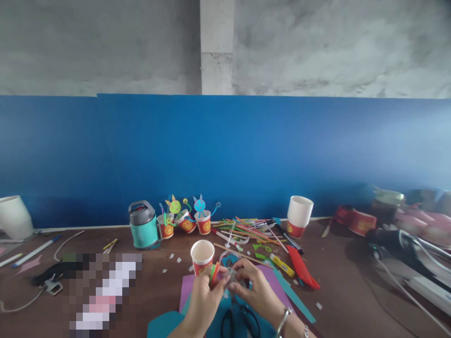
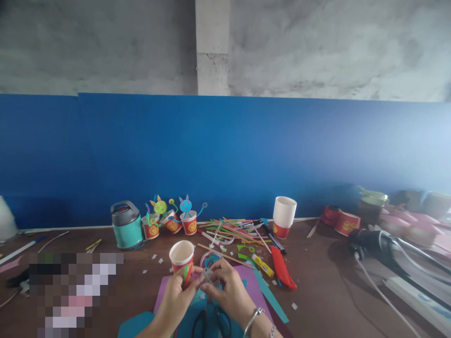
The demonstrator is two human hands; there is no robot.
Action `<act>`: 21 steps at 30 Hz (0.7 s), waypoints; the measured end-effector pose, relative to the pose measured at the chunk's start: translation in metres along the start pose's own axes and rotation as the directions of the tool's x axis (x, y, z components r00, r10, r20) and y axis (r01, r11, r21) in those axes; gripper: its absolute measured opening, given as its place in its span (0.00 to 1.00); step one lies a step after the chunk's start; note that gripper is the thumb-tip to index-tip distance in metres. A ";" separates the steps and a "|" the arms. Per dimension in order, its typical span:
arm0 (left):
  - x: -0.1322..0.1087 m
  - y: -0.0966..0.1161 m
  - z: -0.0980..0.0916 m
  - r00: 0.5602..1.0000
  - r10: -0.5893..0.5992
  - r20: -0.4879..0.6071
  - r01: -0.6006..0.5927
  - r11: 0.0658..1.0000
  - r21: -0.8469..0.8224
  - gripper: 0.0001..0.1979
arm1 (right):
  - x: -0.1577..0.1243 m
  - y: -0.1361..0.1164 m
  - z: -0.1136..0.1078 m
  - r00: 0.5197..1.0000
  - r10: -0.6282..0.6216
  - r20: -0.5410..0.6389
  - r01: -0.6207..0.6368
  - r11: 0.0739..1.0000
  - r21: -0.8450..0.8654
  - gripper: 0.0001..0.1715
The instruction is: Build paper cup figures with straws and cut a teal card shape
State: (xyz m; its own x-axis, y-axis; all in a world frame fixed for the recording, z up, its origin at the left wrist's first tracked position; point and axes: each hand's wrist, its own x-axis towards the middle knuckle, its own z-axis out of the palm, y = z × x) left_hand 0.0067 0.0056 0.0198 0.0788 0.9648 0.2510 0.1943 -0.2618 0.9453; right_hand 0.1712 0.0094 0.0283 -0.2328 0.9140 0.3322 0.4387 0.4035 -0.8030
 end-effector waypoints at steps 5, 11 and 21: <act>0.001 0.000 -0.001 0.999 0.046 -0.012 -0.045 0.998 0.037 0.11 | -0.002 0.001 -0.001 1.000 -0.017 0.023 0.017 1.000 0.002 0.25; -0.001 0.000 0.000 0.995 0.085 0.049 -0.086 0.996 0.005 0.12 | -0.003 0.000 0.000 0.999 -0.022 0.047 0.022 1.000 -0.007 0.19; -0.004 0.005 0.001 0.996 0.080 0.029 -0.080 0.997 -0.009 0.18 | 0.000 0.004 0.005 0.999 0.032 0.003 -0.032 0.998 0.053 0.21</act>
State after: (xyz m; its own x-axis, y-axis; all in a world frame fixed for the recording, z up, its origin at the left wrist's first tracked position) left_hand 0.0086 0.0005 0.0237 0.1222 0.9396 0.3197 0.1781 -0.3376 0.9243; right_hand 0.1687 0.0103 0.0227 -0.2211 0.9262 0.3054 0.3991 0.3717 -0.8382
